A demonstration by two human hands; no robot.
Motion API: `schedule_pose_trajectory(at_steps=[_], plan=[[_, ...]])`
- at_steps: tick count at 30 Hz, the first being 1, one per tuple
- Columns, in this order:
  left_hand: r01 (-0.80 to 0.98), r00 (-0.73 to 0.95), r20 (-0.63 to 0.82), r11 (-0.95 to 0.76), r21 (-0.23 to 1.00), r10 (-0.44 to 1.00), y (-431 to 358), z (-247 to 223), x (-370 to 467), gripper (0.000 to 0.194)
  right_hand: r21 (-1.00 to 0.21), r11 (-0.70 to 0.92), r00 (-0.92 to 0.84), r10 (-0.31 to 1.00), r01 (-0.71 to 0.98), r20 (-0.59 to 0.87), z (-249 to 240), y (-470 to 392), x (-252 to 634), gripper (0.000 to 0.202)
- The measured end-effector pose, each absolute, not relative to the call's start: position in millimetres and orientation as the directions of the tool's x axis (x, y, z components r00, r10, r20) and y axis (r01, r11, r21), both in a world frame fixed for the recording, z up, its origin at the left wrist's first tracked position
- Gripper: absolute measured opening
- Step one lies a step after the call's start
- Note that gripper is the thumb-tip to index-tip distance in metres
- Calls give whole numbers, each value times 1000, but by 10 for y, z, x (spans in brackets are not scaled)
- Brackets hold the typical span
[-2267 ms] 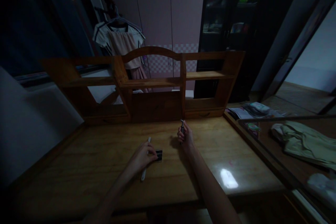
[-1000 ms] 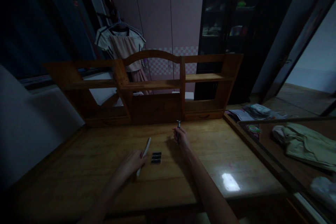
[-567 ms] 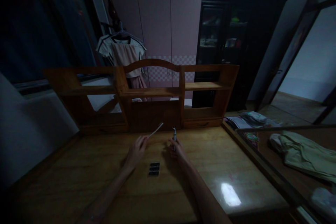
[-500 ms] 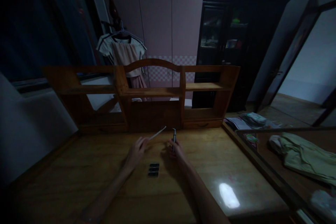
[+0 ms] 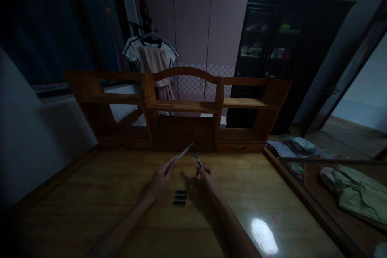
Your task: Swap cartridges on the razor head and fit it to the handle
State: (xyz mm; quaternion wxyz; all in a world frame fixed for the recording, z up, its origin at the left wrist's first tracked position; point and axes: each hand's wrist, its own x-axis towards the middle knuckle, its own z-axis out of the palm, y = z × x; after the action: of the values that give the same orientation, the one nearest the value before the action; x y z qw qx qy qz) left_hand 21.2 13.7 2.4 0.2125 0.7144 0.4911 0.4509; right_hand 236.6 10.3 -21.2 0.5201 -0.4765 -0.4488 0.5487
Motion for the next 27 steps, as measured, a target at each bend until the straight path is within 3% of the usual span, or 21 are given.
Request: schedule_pose_trajectory(at_steps=[5,13,19,24,27], plan=[[527,184,505,-519,673,843,121,62,214,36,-997,73,141,987,34,77,-173,116,2371,37],[515,309,399,-505,692,863,178,-3,216,42,-993,115,145,983,-1,114,-178,110,2376,41],[443,255,445,-513,735,858,221,-56,209,42,-988,154,129,980,-1,153,-146,116,2397,41],[380,300,459,-546,747,836,183,-23,227,42,-971,221,153,960,94,234,-164,127,2412,42],[374,302,439,-528,762,846,192,-21,228,42,-972,228,149,961,54,234,-165,123,2423,40]])
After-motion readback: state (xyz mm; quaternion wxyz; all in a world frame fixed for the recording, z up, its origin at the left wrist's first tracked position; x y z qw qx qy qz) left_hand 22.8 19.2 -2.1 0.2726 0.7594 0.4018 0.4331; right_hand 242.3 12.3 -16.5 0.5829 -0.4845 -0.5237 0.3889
